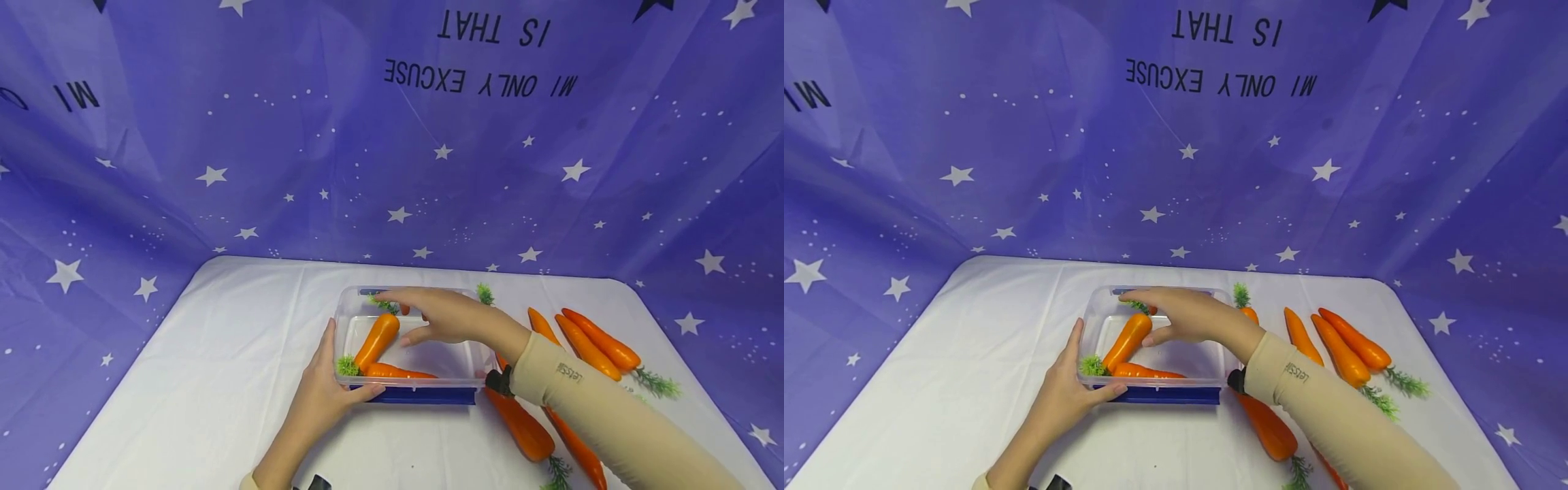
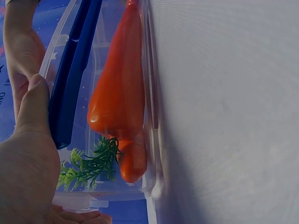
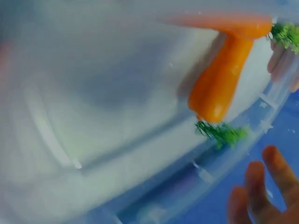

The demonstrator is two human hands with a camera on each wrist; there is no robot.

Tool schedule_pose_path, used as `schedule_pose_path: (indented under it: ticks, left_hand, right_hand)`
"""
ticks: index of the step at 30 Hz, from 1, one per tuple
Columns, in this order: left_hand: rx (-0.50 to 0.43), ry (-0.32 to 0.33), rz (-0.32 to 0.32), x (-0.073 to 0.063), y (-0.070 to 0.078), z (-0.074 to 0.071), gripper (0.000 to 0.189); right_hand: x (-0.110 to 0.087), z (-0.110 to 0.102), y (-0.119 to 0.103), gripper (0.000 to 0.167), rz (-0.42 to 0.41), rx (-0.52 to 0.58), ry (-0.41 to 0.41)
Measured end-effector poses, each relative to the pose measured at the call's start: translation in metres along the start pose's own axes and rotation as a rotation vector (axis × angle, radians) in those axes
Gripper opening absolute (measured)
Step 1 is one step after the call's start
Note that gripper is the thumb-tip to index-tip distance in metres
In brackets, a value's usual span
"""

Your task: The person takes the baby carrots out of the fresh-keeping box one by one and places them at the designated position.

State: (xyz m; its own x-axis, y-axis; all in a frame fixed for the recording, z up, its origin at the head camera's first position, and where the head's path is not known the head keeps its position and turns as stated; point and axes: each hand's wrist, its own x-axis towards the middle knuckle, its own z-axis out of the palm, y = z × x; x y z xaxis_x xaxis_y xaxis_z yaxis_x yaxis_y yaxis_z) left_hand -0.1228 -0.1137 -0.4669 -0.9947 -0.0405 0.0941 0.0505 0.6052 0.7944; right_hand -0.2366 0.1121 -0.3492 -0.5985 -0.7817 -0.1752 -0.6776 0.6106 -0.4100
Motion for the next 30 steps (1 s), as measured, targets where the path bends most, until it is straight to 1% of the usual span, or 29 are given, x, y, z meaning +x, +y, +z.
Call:
schedule_pose_path:
  ticks: [4, 8, 12, 17, 26, 30]
  left_hand:
    - [-0.004, -0.001, 0.000, 0.000, -0.001, -0.001, 0.141]
    - [-0.009, 0.001, -0.005, 0.000, -0.001, -0.002, 0.140]
    - [-0.008, -0.009, -0.008, 0.000, -0.001, -0.001, 0.140]
    - [0.009, 0.000, 0.001, 0.000, -0.001, -0.001, 0.140]
    - [0.015, -0.004, -0.007, 0.000, -0.001, -0.001, 0.139]
    - [0.020, -0.001, -0.008, 0.000, -0.001, -0.001, 0.139]
  right_hand:
    - [0.002, -0.008, -0.005, 0.079, -0.012, -0.023, -0.016]
    - [0.012, -0.013, -0.007, 0.075, -0.039, -0.025, -0.018]
    - [0.024, -0.009, -0.002, 0.071, -0.083, 0.010, -0.048]
    - [0.038, 0.001, 0.002, 0.067, -0.111, 0.064, -0.120]
    - [0.052, 0.018, 0.002, 0.060, -0.108, -0.029, -0.223]
    - [0.056, 0.024, 0.002, 0.059, -0.130, -0.086, -0.251]
